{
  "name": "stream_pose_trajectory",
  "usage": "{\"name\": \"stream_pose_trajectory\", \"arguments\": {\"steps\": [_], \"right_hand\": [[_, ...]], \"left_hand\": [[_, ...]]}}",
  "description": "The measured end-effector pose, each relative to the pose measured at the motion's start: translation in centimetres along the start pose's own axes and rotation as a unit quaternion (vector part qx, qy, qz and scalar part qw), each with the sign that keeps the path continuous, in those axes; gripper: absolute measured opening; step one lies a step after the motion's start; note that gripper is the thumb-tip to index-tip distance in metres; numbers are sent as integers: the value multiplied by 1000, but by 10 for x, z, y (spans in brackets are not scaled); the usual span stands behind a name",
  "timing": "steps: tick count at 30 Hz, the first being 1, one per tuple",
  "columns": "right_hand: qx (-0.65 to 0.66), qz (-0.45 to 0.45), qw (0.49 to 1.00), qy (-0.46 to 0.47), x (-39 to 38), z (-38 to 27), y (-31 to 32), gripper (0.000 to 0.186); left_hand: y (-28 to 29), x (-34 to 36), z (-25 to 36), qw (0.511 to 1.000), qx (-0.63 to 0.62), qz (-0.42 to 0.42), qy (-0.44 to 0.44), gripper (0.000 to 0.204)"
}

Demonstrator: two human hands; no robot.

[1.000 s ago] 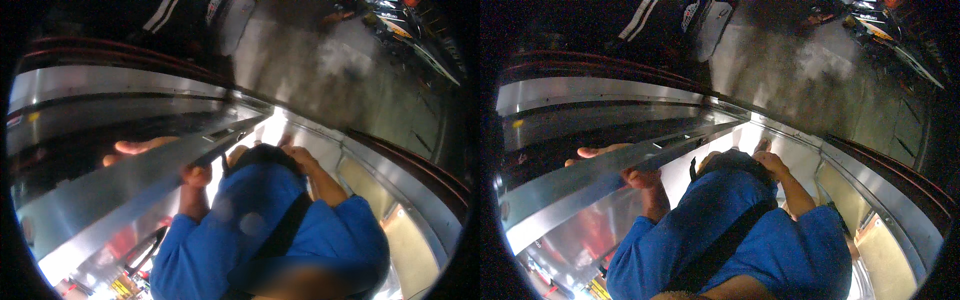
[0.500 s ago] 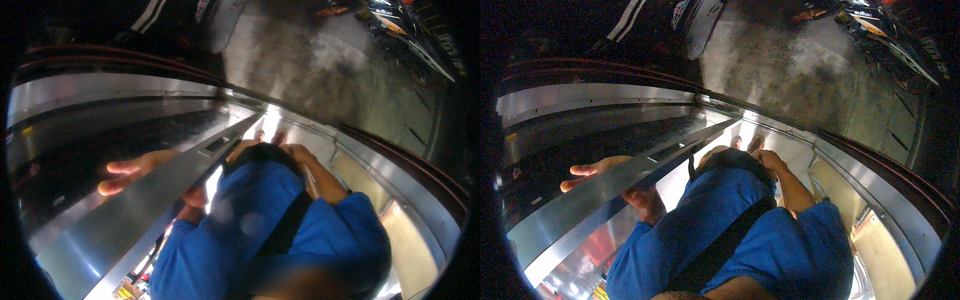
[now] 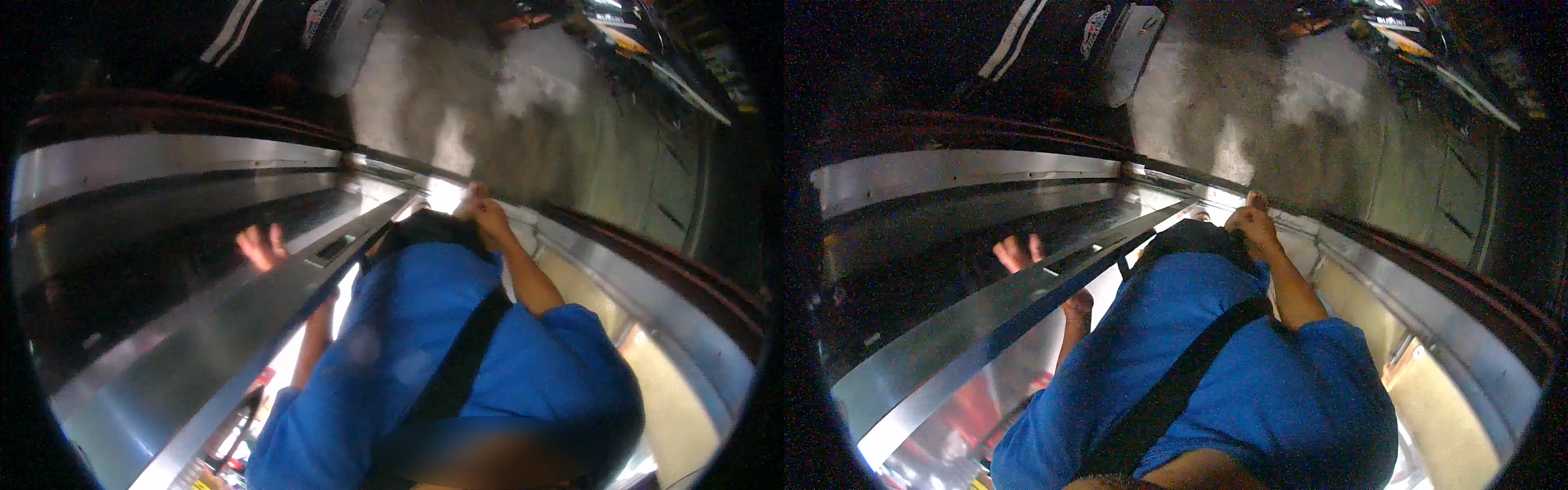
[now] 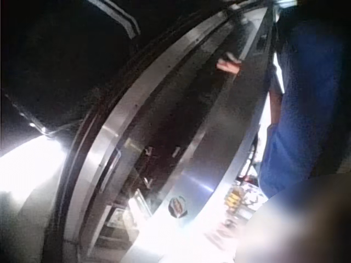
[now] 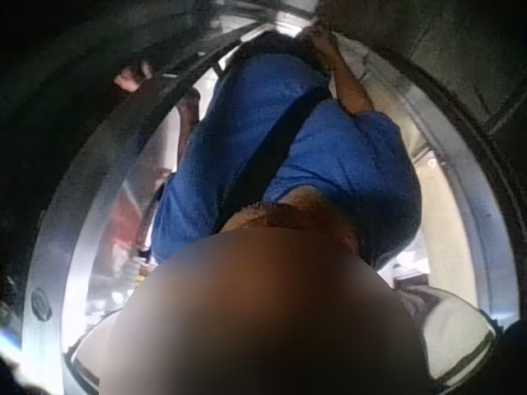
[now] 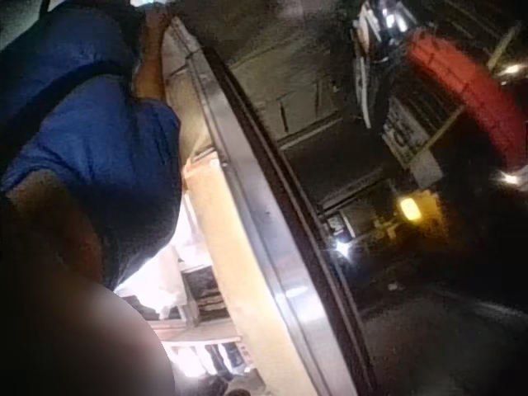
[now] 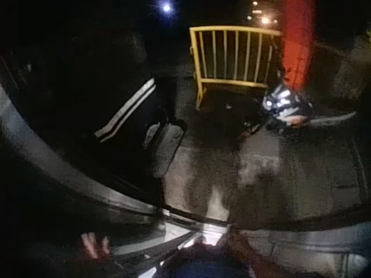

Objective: The person walks out of a shop and approaches a motorcycle. They then crouch down and use a screwdriver to work on a small component on the motorcycle's body, repeatedly inserting and turning the tool.

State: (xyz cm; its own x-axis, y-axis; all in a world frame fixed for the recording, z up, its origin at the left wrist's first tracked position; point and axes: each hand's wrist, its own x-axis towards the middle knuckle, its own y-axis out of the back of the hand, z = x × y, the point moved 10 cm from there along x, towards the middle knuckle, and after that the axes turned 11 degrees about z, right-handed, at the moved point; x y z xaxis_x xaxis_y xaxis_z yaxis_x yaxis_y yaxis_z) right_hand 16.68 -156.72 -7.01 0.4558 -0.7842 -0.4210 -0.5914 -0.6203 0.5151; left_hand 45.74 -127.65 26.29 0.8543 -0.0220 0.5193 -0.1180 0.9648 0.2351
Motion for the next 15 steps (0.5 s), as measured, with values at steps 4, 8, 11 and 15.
{"name": "stream_pose_trajectory", "arguments": {"steps": [4, 8, 11, 15], "right_hand": [[-95, -3, 995, -8, 50, 53, 25, 30], [-73, -21, 997, -1, 93, 96, 54, 31], [-91, -39, 993, -68, 103, 169, 76, 41], [-198, -161, 966, -32, 98, 152, 91, 28]], "left_hand": [[-38, -125, -66, 915, 255, -275, 147, 54], [-48, -241, -177, 809, 225, -391, 377, 53], [-96, -227, -178, 850, 146, -303, 405, 52], [-80, -249, -203, 782, 146, -236, 559, 81]]}}
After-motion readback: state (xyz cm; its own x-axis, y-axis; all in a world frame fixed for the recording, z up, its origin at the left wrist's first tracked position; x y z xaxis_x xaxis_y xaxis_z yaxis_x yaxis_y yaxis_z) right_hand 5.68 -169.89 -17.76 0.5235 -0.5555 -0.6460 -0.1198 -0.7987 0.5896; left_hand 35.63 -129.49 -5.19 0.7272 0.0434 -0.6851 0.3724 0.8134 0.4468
